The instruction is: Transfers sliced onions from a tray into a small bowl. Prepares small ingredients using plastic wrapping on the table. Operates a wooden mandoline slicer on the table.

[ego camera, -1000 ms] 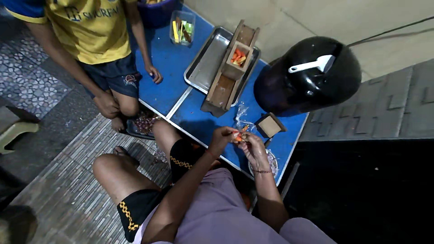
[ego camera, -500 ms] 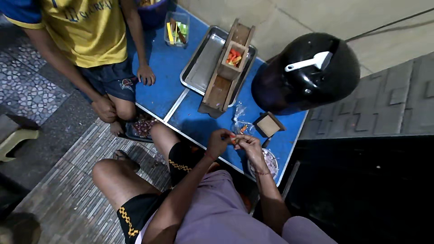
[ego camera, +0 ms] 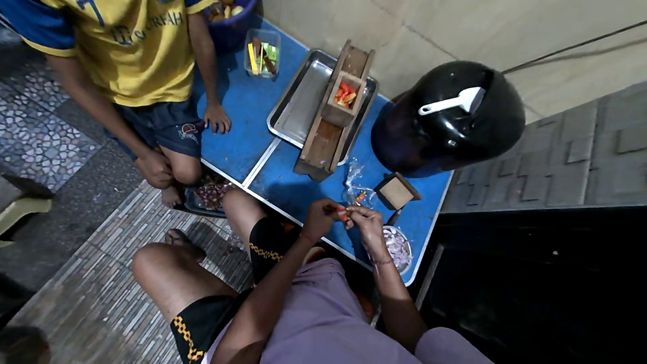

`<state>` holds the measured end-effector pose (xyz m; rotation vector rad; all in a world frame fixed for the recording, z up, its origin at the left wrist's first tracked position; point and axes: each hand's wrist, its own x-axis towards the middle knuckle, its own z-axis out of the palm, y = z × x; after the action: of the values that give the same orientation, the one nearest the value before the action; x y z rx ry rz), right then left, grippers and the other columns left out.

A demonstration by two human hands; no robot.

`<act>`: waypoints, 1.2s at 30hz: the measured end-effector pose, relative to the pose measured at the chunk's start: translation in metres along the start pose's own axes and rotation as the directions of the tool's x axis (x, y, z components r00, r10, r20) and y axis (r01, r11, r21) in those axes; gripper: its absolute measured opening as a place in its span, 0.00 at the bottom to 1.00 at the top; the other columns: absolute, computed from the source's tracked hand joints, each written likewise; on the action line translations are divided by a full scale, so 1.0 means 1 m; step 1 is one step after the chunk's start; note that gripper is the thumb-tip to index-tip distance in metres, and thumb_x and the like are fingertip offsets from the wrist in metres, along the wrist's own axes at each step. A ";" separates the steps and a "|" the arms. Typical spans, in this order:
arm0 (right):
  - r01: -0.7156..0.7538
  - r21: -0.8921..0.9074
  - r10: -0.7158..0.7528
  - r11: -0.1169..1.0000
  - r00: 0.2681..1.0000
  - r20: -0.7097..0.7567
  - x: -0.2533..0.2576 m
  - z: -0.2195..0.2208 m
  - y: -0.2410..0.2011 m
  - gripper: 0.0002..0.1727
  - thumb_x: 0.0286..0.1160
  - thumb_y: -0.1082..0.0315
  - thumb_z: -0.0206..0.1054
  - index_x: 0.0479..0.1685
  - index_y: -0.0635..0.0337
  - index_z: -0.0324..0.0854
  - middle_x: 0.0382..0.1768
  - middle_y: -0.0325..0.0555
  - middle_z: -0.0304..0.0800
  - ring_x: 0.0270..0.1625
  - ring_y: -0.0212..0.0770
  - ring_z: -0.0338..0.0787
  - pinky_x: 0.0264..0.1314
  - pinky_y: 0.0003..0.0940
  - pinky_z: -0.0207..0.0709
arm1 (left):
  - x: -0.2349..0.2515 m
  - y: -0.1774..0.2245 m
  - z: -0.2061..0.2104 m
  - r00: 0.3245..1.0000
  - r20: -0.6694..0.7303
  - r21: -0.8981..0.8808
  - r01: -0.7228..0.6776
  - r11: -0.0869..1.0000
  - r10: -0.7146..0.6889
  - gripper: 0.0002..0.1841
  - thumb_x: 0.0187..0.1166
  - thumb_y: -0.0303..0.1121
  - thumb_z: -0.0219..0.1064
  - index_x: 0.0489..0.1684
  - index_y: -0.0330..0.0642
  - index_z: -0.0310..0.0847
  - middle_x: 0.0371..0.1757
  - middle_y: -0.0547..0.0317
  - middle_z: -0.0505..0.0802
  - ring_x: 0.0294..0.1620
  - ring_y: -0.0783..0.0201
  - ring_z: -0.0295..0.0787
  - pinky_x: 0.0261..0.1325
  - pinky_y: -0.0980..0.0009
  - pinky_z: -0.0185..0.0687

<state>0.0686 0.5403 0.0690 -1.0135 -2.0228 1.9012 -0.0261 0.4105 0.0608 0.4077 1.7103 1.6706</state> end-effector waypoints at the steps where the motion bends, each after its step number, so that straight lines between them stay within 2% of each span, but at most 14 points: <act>1: -0.024 0.066 0.024 0.998 1.000 0.008 0.001 -0.001 0.002 0.11 0.77 0.80 0.58 0.40 0.71 0.88 0.23 0.38 0.90 0.22 0.29 0.86 0.31 0.26 0.86 | 0.001 -0.005 -0.001 1.000 -0.001 -0.054 0.020 0.998 -0.020 0.06 0.73 0.20 0.74 0.44 0.30 0.89 0.41 0.51 0.94 0.43 0.65 0.91 0.55 0.66 0.87; 4: -0.095 0.198 0.094 0.976 0.995 0.015 0.000 -0.001 0.004 0.13 0.78 0.81 0.53 0.40 0.70 0.86 0.24 0.38 0.90 0.22 0.29 0.86 0.31 0.25 0.85 | 0.001 -0.014 0.000 0.997 0.015 -0.238 0.083 0.968 -0.082 0.06 0.76 0.20 0.71 0.46 0.28 0.87 0.40 0.52 0.93 0.41 0.67 0.91 0.53 0.68 0.89; 7: -0.101 0.182 0.100 0.978 0.995 0.016 0.001 -0.003 0.003 0.12 0.83 0.79 0.54 0.47 0.73 0.86 0.29 0.42 0.92 0.26 0.32 0.90 0.34 0.28 0.89 | 0.001 -0.015 0.000 0.994 -0.012 -0.263 0.104 0.959 -0.111 0.07 0.76 0.21 0.71 0.47 0.29 0.87 0.41 0.52 0.93 0.41 0.67 0.91 0.52 0.68 0.89; 10: -0.043 0.010 0.043 0.999 0.998 0.049 -0.001 -0.007 -0.003 0.10 0.81 0.80 0.60 0.51 0.75 0.85 0.36 0.48 0.94 0.33 0.36 0.95 0.43 0.33 0.93 | 0.000 -0.010 0.000 0.992 -0.081 -0.153 0.081 0.985 -0.094 0.07 0.74 0.21 0.73 0.46 0.29 0.88 0.42 0.50 0.94 0.43 0.66 0.91 0.55 0.67 0.88; 12: 0.031 -0.167 -0.021 0.985 0.998 0.061 -0.002 -0.008 -0.005 0.10 0.76 0.79 0.65 0.51 0.74 0.86 0.35 0.48 0.94 0.34 0.35 0.94 0.45 0.32 0.92 | -0.001 -0.006 0.002 0.992 -0.108 -0.036 0.056 0.998 -0.060 0.07 0.74 0.23 0.74 0.45 0.31 0.89 0.43 0.50 0.94 0.46 0.64 0.91 0.58 0.65 0.87; 14: 0.130 -0.349 -0.107 0.928 0.991 0.085 -0.003 -0.009 -0.002 0.10 0.74 0.76 0.69 0.49 0.70 0.89 0.34 0.48 0.94 0.34 0.32 0.92 0.44 0.30 0.89 | -0.003 -0.003 0.004 0.993 -0.117 0.062 0.026 0.998 -0.019 0.06 0.75 0.24 0.74 0.45 0.32 0.90 0.44 0.49 0.94 0.47 0.62 0.92 0.58 0.63 0.87; 17: 0.229 -0.498 -0.160 0.836 0.971 0.177 -0.005 -0.010 -0.004 0.11 0.78 0.72 0.66 0.49 0.67 0.92 0.34 0.48 0.93 0.34 0.31 0.89 0.44 0.30 0.84 | -0.006 -0.001 0.005 0.991 -0.107 0.185 -0.058 0.981 0.079 0.06 0.76 0.22 0.71 0.45 0.31 0.90 0.47 0.45 0.93 0.47 0.58 0.92 0.58 0.61 0.87; 21: 0.220 -0.574 -0.087 0.789 0.964 0.250 -0.007 -0.010 -0.003 0.14 0.84 0.70 0.60 0.50 0.67 0.92 0.33 0.50 0.93 0.36 0.38 0.90 0.48 0.39 0.85 | -0.010 -0.007 0.005 0.957 0.018 0.363 -0.277 0.890 0.290 0.06 0.77 0.19 0.67 0.42 0.29 0.90 0.49 0.41 0.93 0.52 0.51 0.92 0.62 0.57 0.86; 26: 0.079 -0.647 0.119 0.758 0.959 0.257 -0.007 -0.004 0.001 0.17 0.88 0.68 0.56 0.56 0.68 0.88 0.37 0.53 0.92 0.38 0.42 0.92 0.51 0.43 0.87 | -0.011 -0.017 0.012 0.903 0.151 0.469 -0.425 0.775 0.403 0.09 0.77 0.14 0.62 0.42 0.27 0.89 0.48 0.38 0.92 0.57 0.43 0.90 0.65 0.52 0.84; 28: 0.045 -0.599 0.117 0.799 0.967 0.228 -0.007 -0.004 0.007 0.16 0.88 0.68 0.57 0.54 0.69 0.88 0.35 0.52 0.91 0.35 0.40 0.91 0.48 0.41 0.87 | -0.010 -0.019 0.012 0.903 0.118 0.453 -0.420 0.787 0.414 0.07 0.76 0.15 0.64 0.40 0.27 0.89 0.47 0.38 0.92 0.55 0.44 0.91 0.64 0.53 0.85; 30: 0.007 -0.471 0.092 0.882 0.978 0.187 -0.006 -0.004 0.015 0.14 0.86 0.69 0.58 0.48 0.70 0.88 0.33 0.49 0.90 0.33 0.36 0.90 0.44 0.37 0.88 | -0.010 -0.014 0.010 0.928 0.032 0.369 -0.355 0.859 0.370 0.05 0.76 0.17 0.67 0.40 0.28 0.90 0.47 0.40 0.93 0.51 0.49 0.92 0.61 0.56 0.86; 33: -0.088 -0.191 0.118 0.978 0.981 0.155 -0.005 -0.004 0.025 0.14 0.86 0.71 0.56 0.48 0.71 0.87 0.33 0.45 0.89 0.29 0.33 0.88 0.39 0.32 0.88 | -0.009 -0.009 0.007 0.963 -0.084 0.265 -0.227 0.937 0.257 0.05 0.75 0.18 0.70 0.40 0.32 0.91 0.47 0.46 0.93 0.47 0.58 0.92 0.56 0.62 0.88; 36: -0.152 0.070 0.142 0.986 0.981 0.135 -0.007 -0.002 0.023 0.14 0.87 0.74 0.52 0.47 0.70 0.85 0.29 0.38 0.88 0.28 0.30 0.86 0.38 0.29 0.86 | -0.005 -0.008 0.003 0.979 -0.182 0.111 -0.077 0.991 0.096 0.05 0.74 0.20 0.72 0.43 0.31 0.90 0.47 0.48 0.94 0.48 0.62 0.92 0.58 0.63 0.88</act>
<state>0.0825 0.5364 0.0502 -1.0726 -1.9700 2.1581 -0.0187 0.4081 0.0541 0.3890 1.9476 1.7332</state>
